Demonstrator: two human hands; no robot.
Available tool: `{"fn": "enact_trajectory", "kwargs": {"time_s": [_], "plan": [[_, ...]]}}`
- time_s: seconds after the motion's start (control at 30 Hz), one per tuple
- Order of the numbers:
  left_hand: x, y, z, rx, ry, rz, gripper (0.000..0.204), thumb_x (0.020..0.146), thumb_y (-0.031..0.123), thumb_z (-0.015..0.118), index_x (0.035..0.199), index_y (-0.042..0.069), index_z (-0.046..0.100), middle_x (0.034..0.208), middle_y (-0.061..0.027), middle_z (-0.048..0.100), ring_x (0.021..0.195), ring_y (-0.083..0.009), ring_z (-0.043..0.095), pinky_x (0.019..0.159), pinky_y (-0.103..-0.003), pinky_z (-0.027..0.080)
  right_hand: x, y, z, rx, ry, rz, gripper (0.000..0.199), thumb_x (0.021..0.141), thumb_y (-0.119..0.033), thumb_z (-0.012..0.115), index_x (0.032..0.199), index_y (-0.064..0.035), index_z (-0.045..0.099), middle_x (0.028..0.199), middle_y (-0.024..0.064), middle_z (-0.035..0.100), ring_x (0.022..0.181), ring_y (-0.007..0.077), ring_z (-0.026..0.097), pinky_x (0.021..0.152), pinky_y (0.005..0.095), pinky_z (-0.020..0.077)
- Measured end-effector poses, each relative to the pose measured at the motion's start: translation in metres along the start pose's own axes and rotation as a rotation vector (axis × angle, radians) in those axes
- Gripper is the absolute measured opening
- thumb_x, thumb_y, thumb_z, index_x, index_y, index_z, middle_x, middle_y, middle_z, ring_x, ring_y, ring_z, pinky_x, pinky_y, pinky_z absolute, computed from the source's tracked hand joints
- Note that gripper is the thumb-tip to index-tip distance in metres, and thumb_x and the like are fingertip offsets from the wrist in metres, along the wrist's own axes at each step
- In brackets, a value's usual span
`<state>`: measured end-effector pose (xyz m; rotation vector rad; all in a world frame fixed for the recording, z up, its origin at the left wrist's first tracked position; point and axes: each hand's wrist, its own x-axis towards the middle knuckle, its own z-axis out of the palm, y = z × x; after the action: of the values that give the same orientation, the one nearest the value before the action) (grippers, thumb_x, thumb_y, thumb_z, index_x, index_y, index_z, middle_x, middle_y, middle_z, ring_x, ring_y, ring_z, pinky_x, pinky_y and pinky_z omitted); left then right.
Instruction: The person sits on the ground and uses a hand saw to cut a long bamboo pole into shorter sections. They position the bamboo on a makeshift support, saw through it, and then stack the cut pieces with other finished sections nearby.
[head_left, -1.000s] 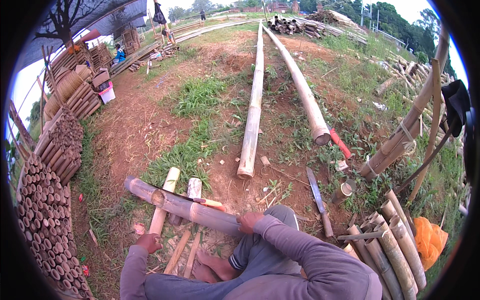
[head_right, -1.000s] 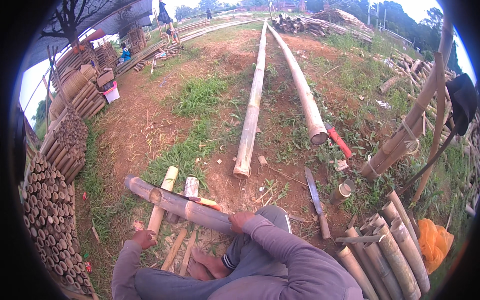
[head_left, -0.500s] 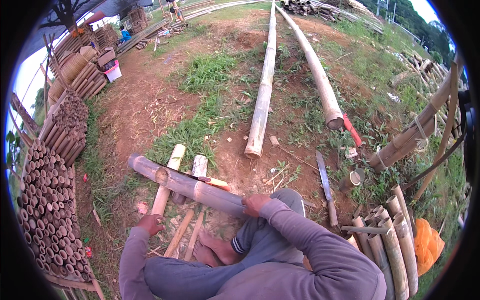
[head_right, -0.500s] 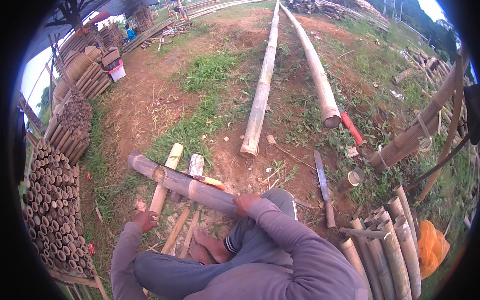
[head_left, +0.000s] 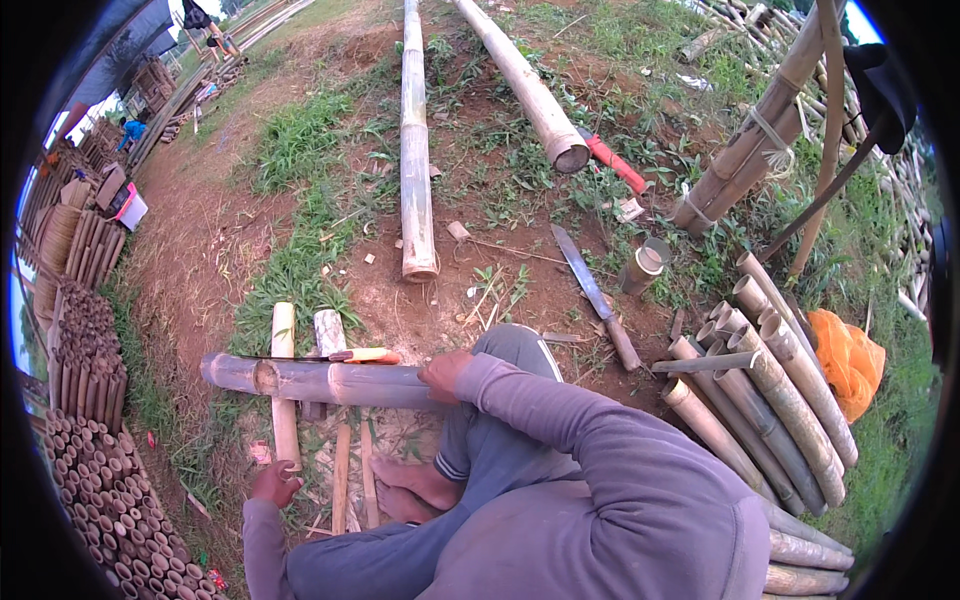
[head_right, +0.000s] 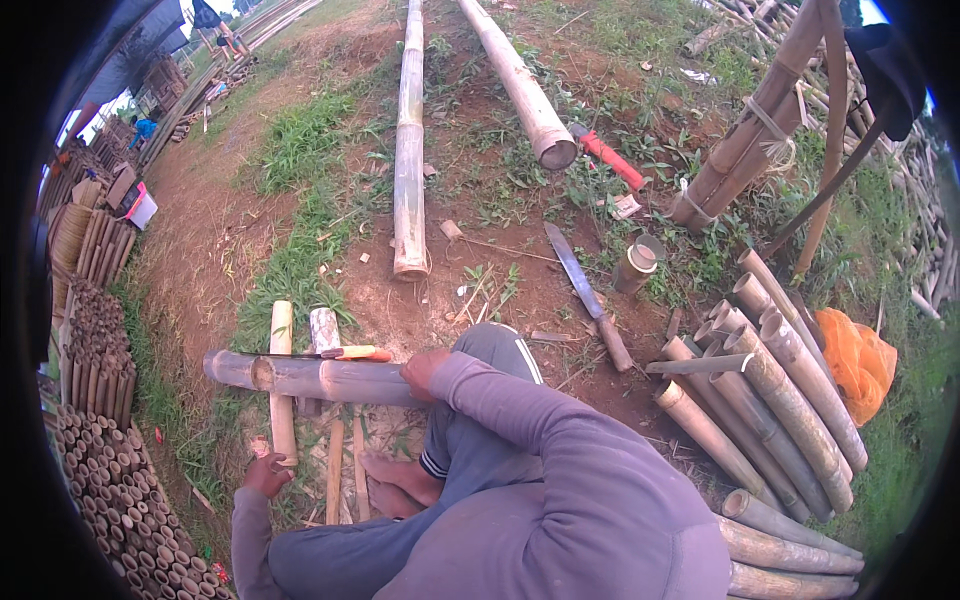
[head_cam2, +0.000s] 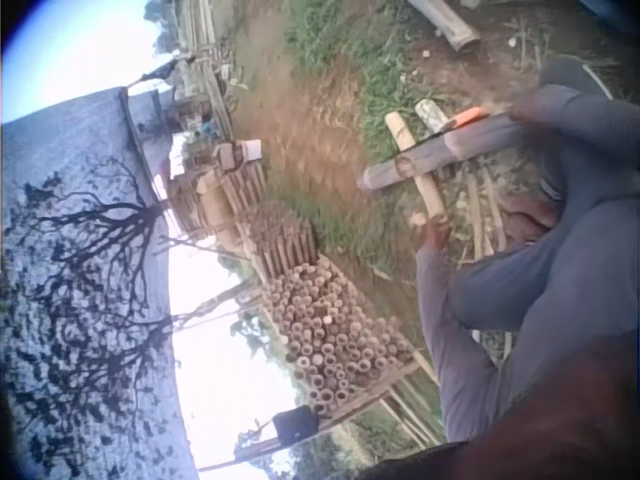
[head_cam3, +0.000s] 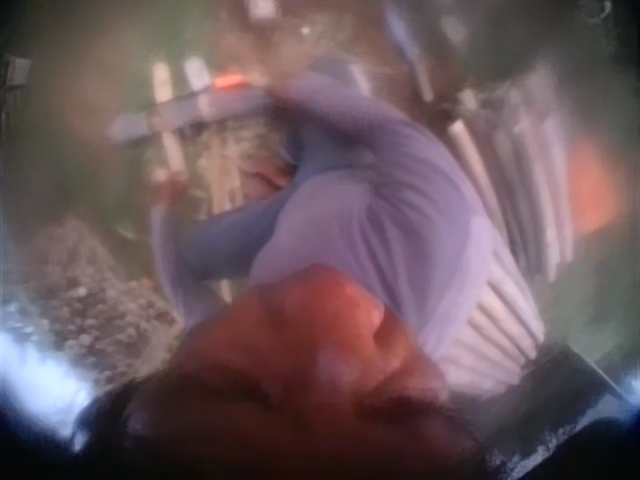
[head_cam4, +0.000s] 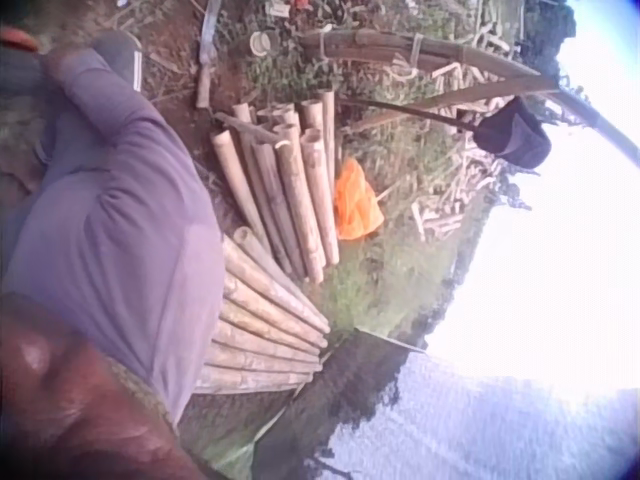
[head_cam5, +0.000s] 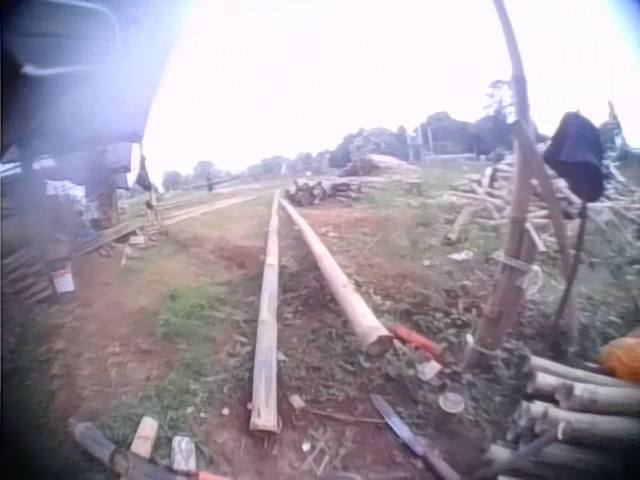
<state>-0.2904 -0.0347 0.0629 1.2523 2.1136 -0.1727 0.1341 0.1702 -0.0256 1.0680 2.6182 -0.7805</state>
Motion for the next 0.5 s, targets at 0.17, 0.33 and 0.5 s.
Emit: {"fn": "enact_trajectory", "kwargs": {"time_s": [0.17,0.33,0.5], "plan": [[0.014,-0.033,0.007,0.027,0.007,0.045,0.063,0.086,0.029,0.083,0.141,0.008,0.063,0.125,-0.02,0.073,0.111,-0.0291,0.073,0.093,-0.041,0.059,-0.004,-0.003,-0.008,0.027,-0.002,-0.008,0.042,0.095,-0.037,0.066,0.125,-0.0071,0.069,0.115,0.0207,0.074,0.11,0.0385,0.072,0.093,0.0497,0.0582],[0.012,-0.033,0.008,0.098,0.02,0.055,0.063,0.086,0.032,0.082,0.141,0.008,0.063,0.129,-0.0196,0.072,0.118,-0.0316,0.071,0.102,-0.041,0.056,0.002,-0.006,-0.008,0.035,-0.028,0.003,0.044,0.095,-0.036,0.067,0.127,-0.0069,0.069,0.118,0.0211,0.073,0.113,0.0383,0.071,0.097,0.0494,0.0569],[0.016,-0.032,0.007,0.027,0.027,0.052,0.064,0.087,0.037,0.08,0.143,0.012,0.062,0.129,-0.0188,0.072,0.12,-0.0337,0.069,0.103,-0.043,0.053,-0.005,-0.002,-0.011,0.041,0.01,-0.003,0.046,0.095,-0.04,0.067,0.13,-0.0097,0.068,0.122,0.0206,0.073,0.116,0.0378,0.07,0.099,0.0495,0.0558]]}}
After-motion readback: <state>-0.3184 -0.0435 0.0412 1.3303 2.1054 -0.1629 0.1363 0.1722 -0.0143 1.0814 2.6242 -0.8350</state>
